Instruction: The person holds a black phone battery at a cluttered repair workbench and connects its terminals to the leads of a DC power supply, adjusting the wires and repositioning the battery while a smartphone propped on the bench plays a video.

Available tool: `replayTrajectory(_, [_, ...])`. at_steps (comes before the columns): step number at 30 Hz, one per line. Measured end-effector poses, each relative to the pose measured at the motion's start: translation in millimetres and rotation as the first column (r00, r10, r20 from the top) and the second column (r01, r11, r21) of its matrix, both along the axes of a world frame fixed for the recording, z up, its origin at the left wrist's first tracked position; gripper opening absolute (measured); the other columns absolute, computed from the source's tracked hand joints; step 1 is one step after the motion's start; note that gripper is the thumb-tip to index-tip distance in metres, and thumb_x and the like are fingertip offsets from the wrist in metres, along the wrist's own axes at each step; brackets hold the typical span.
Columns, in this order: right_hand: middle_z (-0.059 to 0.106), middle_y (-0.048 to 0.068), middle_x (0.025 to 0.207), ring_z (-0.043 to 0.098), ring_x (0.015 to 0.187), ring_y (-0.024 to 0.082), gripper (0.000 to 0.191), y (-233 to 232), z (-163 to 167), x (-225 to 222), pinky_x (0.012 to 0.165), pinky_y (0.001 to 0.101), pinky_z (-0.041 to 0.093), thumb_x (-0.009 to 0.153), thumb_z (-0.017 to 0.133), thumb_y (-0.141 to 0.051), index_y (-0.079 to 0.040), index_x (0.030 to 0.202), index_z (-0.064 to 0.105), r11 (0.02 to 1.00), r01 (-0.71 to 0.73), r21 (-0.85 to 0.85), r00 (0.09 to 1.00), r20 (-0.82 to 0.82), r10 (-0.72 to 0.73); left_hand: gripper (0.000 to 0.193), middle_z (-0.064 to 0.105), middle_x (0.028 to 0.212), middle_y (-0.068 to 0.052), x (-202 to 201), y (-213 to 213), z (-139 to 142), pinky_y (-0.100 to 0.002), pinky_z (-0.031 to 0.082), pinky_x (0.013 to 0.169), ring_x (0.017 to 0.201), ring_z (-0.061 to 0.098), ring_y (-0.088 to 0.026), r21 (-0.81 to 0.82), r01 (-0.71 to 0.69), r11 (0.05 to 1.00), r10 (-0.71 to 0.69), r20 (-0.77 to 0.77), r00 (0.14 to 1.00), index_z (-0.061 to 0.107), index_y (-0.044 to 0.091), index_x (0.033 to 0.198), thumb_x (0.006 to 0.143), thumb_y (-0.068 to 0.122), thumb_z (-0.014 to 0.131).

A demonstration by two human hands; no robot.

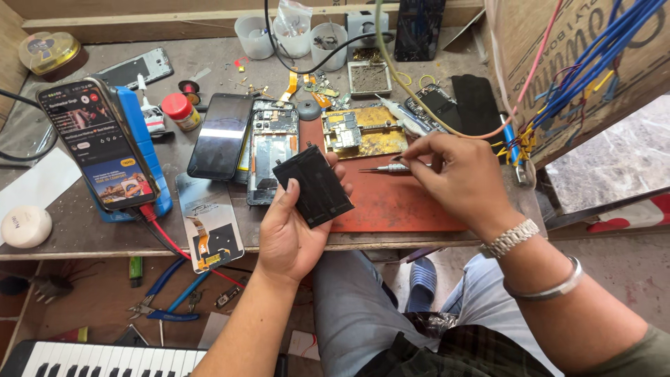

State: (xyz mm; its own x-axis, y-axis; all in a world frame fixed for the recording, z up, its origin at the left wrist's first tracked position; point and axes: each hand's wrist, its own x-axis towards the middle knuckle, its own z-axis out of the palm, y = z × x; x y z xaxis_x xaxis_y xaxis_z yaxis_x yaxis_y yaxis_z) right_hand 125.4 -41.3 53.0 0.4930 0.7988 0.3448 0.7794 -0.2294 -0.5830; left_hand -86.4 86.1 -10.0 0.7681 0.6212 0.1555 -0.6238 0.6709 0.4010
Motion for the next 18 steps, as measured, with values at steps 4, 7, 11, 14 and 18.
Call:
replayTrajectory(4, [0.076,0.006,0.085,0.07,0.071,0.02,0.016,7,1,0,0.062,0.0348,0.053,0.086,0.081,-0.02,-0.012,0.099,0.08,1.0,0.018,-0.024,0.989,0.146,-0.014,0.05,0.053,0.148,-0.021,1,-2,4,-0.056,0.041,0.119,0.14,0.051,-0.035,0.014,0.0,1.0,0.001,-0.022,1.0,0.042,0.002,0.15,0.106,0.022,0.054])
replayTrajectory(7, [0.077,0.005,0.103,0.072,0.073,0.02,0.014,3,1,-3,0.066,0.0334,0.055,0.088,0.077,-0.017,-0.01,0.1,0.078,0.999,-0.037,0.036,0.989,0.143,0.032,0.05,0.053,0.148,-0.021,0,-2,4,-0.056,0.041,0.119,0.139,0.051,-0.035,0.014,-0.004,1.0,0.004,-0.03,1.0,0.043,0.002,0.15,0.106,0.022,0.055])
replayTrajectory(11, [0.076,0.006,0.111,0.071,0.076,0.02,0.012,-7,1,-5,0.069,0.0325,0.056,0.09,0.075,-0.014,-0.008,0.1,0.075,0.994,-0.082,0.075,0.987,0.144,0.07,0.052,0.053,0.148,-0.021,0,0,0,-0.055,0.041,0.119,0.139,0.051,-0.035,-0.035,0.006,0.999,-0.005,0.006,1.0,0.045,0.0,0.149,0.105,0.025,0.055])
replayTrajectory(14, [0.075,0.006,0.1,0.071,0.079,0.019,0.014,-14,5,-6,0.068,0.0323,0.057,0.086,0.076,-0.014,-0.009,0.099,0.076,0.979,-0.203,0.016,0.969,0.149,0.198,0.051,0.054,0.149,-0.019,-2,3,-9,-0.052,0.043,0.118,0.137,0.054,-0.033,-0.1,0.019,0.995,-0.013,0.063,0.998,0.047,0.0,0.149,0.104,0.025,0.055])
replayTrajectory(18, [0.074,0.004,0.087,0.071,0.073,0.017,0.017,-15,-2,-31,0.063,0.0319,0.057,0.083,0.074,-0.013,-0.012,0.099,0.078,0.95,-0.307,-0.064,0.951,-0.052,0.304,0.047,0.056,0.149,-0.017,-10,10,-23,-0.049,0.047,0.115,0.13,0.059,-0.032,-0.207,0.079,0.975,-0.037,0.198,0.979,0.048,-0.002,0.149,0.111,0.026,0.053])
